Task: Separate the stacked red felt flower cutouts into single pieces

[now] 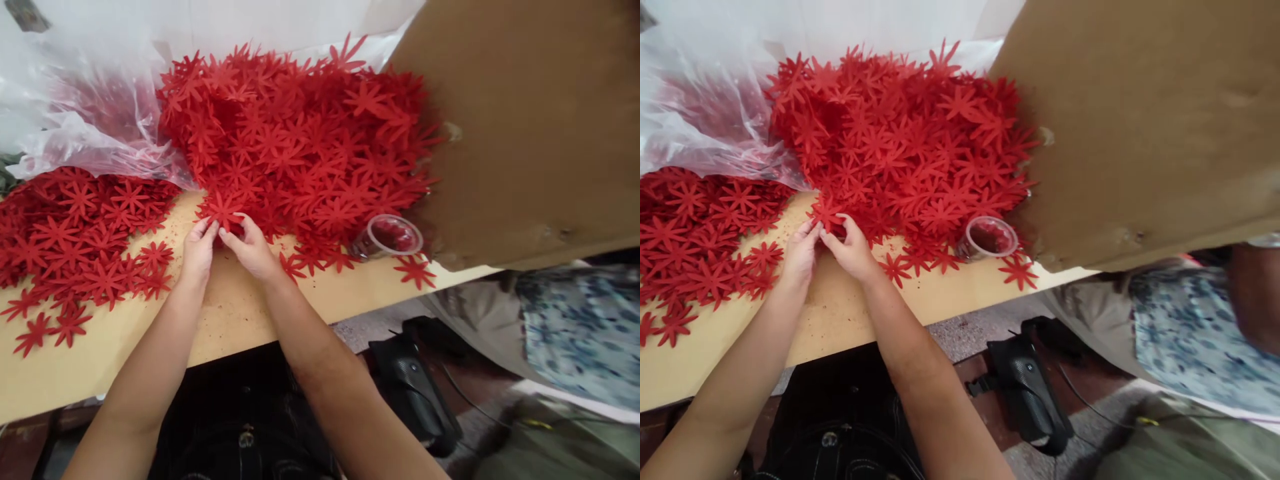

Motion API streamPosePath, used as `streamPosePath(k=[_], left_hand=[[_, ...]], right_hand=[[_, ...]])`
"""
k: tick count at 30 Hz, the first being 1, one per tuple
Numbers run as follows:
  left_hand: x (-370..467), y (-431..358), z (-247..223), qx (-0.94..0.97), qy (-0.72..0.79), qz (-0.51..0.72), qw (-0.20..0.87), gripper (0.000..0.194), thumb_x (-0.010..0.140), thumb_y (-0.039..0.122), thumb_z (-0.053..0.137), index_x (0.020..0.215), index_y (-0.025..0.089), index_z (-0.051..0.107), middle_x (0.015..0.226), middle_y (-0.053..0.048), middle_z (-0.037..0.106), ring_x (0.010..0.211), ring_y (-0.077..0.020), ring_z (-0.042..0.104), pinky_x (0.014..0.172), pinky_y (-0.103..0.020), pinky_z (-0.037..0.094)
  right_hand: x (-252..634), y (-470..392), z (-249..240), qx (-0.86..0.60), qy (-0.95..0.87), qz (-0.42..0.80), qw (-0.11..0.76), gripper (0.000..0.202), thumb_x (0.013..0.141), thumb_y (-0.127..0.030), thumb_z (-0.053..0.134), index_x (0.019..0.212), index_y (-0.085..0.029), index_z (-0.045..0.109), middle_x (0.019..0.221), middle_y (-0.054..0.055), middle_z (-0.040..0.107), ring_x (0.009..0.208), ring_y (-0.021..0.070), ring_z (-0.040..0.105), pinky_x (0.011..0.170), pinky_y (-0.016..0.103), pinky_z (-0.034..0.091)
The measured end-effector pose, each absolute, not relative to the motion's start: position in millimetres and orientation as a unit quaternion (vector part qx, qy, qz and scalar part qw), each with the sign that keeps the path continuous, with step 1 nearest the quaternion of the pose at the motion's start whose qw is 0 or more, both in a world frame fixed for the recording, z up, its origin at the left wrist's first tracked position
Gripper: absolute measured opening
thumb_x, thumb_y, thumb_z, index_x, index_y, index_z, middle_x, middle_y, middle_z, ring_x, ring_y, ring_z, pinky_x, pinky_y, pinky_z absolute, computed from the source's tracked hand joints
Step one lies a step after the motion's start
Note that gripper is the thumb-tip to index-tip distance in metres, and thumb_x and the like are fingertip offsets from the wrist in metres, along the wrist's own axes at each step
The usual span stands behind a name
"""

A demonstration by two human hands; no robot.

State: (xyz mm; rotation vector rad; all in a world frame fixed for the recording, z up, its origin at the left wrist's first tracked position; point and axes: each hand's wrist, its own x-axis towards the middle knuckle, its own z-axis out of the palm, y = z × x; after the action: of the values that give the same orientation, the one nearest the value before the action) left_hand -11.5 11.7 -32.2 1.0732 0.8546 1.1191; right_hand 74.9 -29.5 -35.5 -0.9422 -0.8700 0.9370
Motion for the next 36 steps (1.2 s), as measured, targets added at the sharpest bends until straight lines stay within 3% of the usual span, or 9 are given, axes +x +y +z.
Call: streamPosePath(k=[4,10,14,19,26,31,33,36], left_hand=[[-10.3,13.0,-30.8,0.52,0.378,0.503,0.578,0.015,0.069,0.026,0.062,0.08,0.016,0.058,0.079,0.0,0.066,0.078,-0.0103,0.06,0.082,-0.026,0.045],[-5.7,6.4,-27.5,0.562,0.366,0.506,0.542,0.008,0.072,0.023,0.059,0.074,0.017,0.056,0.067,0.002,0.06,0.064,-0.0075,0.054,0.068,-0.021,0.045],[-5.1,1.3,-25.6,0.568,0.389,0.496,0.528,0.016,0.071,0.028,0.062,0.066,0.017,0.053,0.06,0.004,0.054,0.056,-0.0061,0.047,0.059,-0.019,0.042],[-4.8,-6.0,-22.4,0.536,0.353,0.484,0.594,0.026,0.067,0.03,0.067,0.088,0.018,0.058,0.081,0.0,0.061,0.073,-0.007,0.054,0.074,-0.02,0.045],[-0.2,-5.7,-30.0,0.501,0.355,0.46,0.641,0.026,0.062,0.025,0.071,0.084,0.015,0.061,0.081,0.0,0.066,0.078,-0.0111,0.058,0.084,-0.027,0.044],[-5.2,-0.5,-27.6,0.465,0.35,0.496,0.645,0.019,0.067,0.029,0.066,0.078,0.014,0.063,0.08,-0.002,0.068,0.083,-0.0139,0.061,0.086,-0.029,0.045],[-6.1,-1.3,-25.9,0.454,0.355,0.49,0.654,0.018,0.069,0.032,0.064,0.075,0.014,0.063,0.074,-0.002,0.067,0.078,-0.0128,0.061,0.081,-0.028,0.046],[-5.0,-4.2,-25.2,0.454,0.358,0.48,0.66,0.019,0.068,0.033,0.066,0.068,0.015,0.06,0.066,0.001,0.063,0.067,-0.0094,0.057,0.075,-0.025,0.046]], right_hand=[[78.6,-25.3,-37.7,-0.488,-0.38,0.356,0.7,0.03,0.064,-0.039,0.066,0.083,-0.021,0.053,0.085,0.001,0.064,0.081,0.0135,0.059,0.082,0.03,0.048],[83.0,-25.2,-36.6,-0.459,-0.377,0.373,0.713,0.029,0.062,-0.038,0.068,0.081,-0.021,0.054,0.083,0.0,0.064,0.078,0.0131,0.06,0.08,0.03,0.048],[85.6,-27.6,-35.8,-0.5,-0.368,0.335,0.708,0.029,0.069,-0.048,0.061,0.071,-0.02,0.055,0.067,-0.003,0.059,0.064,0.0099,0.053,0.067,0.025,0.045],[88.1,-31.4,-35.4,-0.552,-0.358,0.307,0.688,0.046,0.073,-0.059,0.05,0.052,-0.02,0.041,0.046,-0.007,0.036,0.046,0.0065,0.034,0.047,0.022,0.03],[85.1,-30.8,-36.5,-0.521,-0.313,0.35,0.713,0.048,0.075,-0.064,0.042,0.063,-0.018,0.052,0.062,-0.002,0.055,0.062,0.0095,0.051,0.065,0.025,0.043],[79.8,-30.9,-36.5,-0.462,-0.383,0.406,0.689,0.036,0.061,-0.05,0.069,0.077,-0.02,0.057,0.078,-0.001,0.063,0.076,0.012,0.058,0.078,0.028,0.047],[80.0,-31.3,-37.1,-0.461,-0.384,0.402,0.692,0.033,0.063,-0.048,0.067,0.077,-0.02,0.057,0.077,-0.001,0.063,0.072,0.0107,0.056,0.074,0.026,0.046],[82.2,-31.2,-39.0,-0.491,-0.364,0.389,0.689,0.037,0.068,-0.055,0.06,0.066,-0.018,0.054,0.06,-0.004,0.053,0.056,0.008,0.047,0.059,0.023,0.042]])
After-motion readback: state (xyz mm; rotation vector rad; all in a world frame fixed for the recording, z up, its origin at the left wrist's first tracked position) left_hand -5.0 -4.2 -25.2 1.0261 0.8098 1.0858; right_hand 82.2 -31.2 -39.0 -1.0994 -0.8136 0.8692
